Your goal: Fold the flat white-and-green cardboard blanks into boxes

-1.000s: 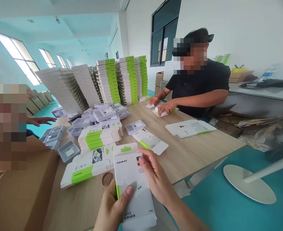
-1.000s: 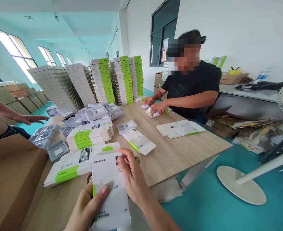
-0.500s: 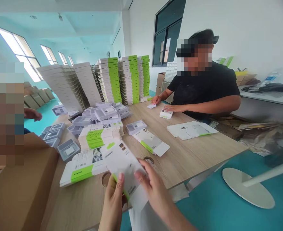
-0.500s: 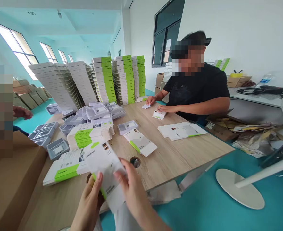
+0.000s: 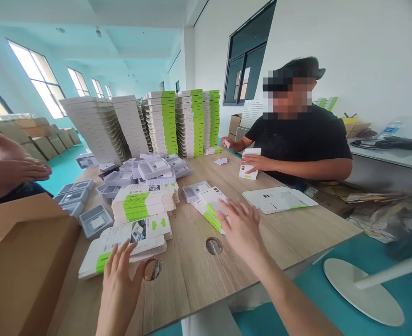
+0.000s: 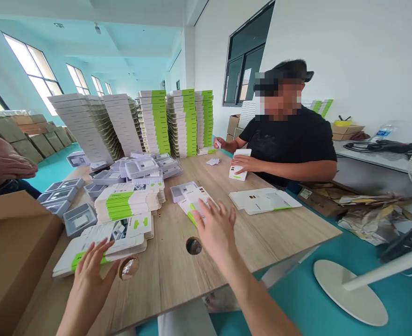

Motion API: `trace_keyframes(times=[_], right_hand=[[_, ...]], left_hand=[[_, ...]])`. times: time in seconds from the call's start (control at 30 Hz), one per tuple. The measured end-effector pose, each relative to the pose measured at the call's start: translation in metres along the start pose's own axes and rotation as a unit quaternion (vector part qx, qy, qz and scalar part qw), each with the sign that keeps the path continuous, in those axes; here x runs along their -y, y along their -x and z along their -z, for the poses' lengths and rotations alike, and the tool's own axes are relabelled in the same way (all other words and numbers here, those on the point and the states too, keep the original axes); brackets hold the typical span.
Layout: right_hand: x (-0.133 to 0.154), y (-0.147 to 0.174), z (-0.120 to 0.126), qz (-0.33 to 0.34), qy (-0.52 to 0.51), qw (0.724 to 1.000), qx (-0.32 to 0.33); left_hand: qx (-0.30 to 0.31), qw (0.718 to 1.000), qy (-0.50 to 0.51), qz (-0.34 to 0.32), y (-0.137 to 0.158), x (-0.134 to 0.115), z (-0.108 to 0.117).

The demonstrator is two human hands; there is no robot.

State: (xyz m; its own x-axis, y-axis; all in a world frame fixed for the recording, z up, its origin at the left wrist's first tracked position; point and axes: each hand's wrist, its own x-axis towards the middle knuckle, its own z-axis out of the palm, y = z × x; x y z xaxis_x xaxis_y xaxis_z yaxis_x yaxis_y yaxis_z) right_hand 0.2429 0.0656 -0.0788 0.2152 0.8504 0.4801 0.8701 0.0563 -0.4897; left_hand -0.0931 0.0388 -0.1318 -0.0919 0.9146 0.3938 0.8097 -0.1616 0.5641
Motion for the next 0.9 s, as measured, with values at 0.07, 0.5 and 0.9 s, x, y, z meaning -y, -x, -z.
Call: trace_keyframes(times=[0.07, 0.5, 0.9], right_hand=[[0.010, 0.014, -0.012, 0.074, 0.106, 0.991, 0.018], [-0.010, 0.013, -0.029, 0.114, 0.121, 0.985, 0.038], [0.103, 0.052, 0.052, 0.265, -0.194, 0.943, -0.044]], left_hand=[[0.021, 0.997, -0.070, -0.015, -0.011, 0.010, 0.001], [-0.006, 0.995, -0.023, -0.093, -0.002, -0.014, 0.026], [0.119, 0.890, 0.403, 0.178, 0.039, -0.120, 0.060]])
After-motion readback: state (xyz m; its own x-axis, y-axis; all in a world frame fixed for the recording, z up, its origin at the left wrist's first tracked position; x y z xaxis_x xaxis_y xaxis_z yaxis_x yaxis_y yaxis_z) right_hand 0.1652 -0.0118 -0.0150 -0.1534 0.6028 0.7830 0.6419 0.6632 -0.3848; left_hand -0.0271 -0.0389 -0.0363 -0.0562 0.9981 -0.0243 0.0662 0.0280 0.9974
